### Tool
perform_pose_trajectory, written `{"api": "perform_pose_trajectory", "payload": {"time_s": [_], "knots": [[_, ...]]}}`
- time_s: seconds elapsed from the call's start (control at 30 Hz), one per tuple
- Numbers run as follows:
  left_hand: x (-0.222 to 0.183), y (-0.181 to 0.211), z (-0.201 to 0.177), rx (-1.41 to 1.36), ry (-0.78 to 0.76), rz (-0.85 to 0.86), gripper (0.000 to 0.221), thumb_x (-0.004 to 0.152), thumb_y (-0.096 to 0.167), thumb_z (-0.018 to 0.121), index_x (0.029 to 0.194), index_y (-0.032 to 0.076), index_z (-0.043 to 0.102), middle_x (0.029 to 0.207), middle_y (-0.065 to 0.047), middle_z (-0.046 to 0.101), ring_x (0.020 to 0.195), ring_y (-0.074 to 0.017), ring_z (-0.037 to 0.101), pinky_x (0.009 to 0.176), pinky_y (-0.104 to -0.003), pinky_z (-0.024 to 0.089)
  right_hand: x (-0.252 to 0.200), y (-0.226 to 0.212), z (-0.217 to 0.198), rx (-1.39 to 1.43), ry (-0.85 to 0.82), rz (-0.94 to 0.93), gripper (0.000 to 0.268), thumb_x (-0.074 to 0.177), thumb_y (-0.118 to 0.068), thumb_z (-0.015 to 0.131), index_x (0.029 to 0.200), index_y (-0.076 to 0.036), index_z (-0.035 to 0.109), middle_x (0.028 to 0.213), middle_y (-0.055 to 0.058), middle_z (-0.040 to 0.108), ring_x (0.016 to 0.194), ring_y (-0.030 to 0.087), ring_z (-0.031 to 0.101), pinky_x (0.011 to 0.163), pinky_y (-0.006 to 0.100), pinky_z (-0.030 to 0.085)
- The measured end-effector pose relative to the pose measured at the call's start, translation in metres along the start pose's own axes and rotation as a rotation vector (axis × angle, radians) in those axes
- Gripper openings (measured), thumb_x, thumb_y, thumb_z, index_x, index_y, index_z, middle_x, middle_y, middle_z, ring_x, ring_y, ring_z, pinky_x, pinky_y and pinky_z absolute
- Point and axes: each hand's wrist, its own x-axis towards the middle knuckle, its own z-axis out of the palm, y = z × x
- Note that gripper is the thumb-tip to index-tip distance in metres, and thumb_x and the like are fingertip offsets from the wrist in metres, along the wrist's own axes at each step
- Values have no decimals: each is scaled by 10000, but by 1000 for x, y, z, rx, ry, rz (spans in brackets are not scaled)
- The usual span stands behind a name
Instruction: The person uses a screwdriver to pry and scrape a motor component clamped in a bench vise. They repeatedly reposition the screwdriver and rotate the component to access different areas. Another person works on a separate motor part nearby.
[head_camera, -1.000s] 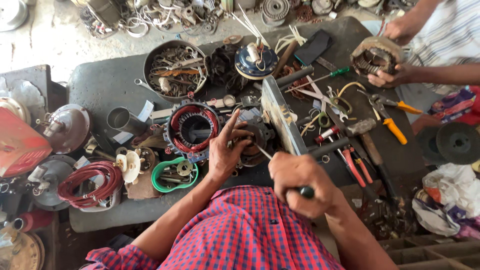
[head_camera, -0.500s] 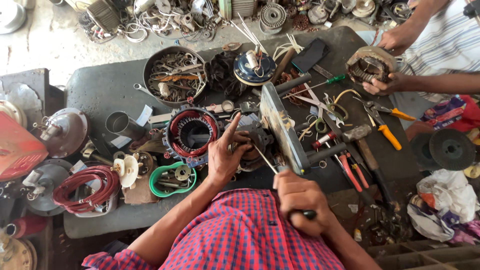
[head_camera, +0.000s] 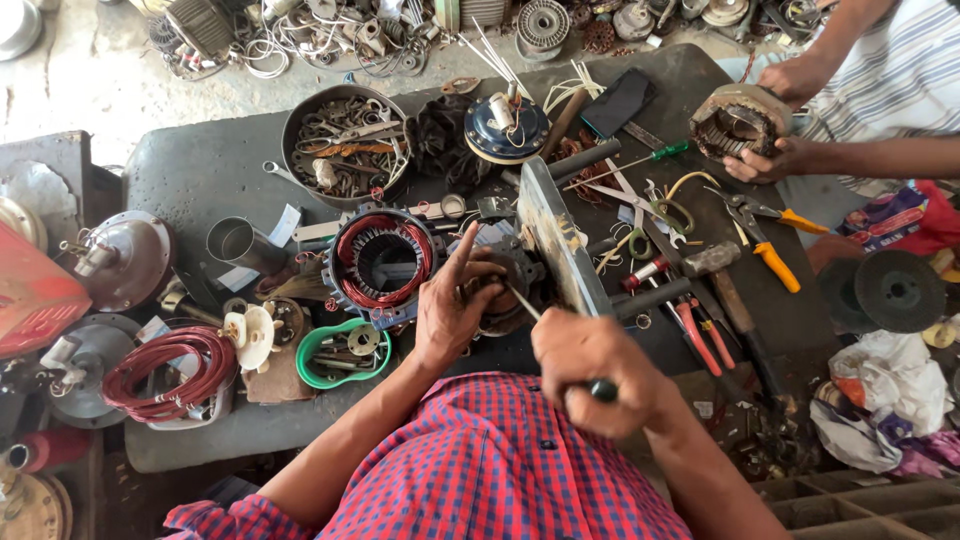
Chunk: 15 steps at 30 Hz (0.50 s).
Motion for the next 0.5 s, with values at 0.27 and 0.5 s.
{"api": "perform_pose_trajectory", "payload": {"time_s": [0.27, 0.5], "knots": [[1, 2, 4, 52, 61, -110, 963, 751, -15, 817, 1588, 164, 376, 972, -82, 782, 1078, -238, 761, 944, -373, 592, -16, 2, 15, 147, 199, 99, 149, 708, -250, 507, 602, -144, 500, 542, -14, 446, 550, 150, 414, 731, 375, 456], [0, -5, -1, -8, -11, -98, 889, 830, -33, 767, 1603, 180, 382, 1081, -90, 801, 1089, -231, 778, 921, -359, 619, -29, -3, 19, 286, 517, 85, 171, 711, -231, 506, 595, -109, 476, 552, 9, 452, 555, 163, 391, 755, 410, 432]]}}
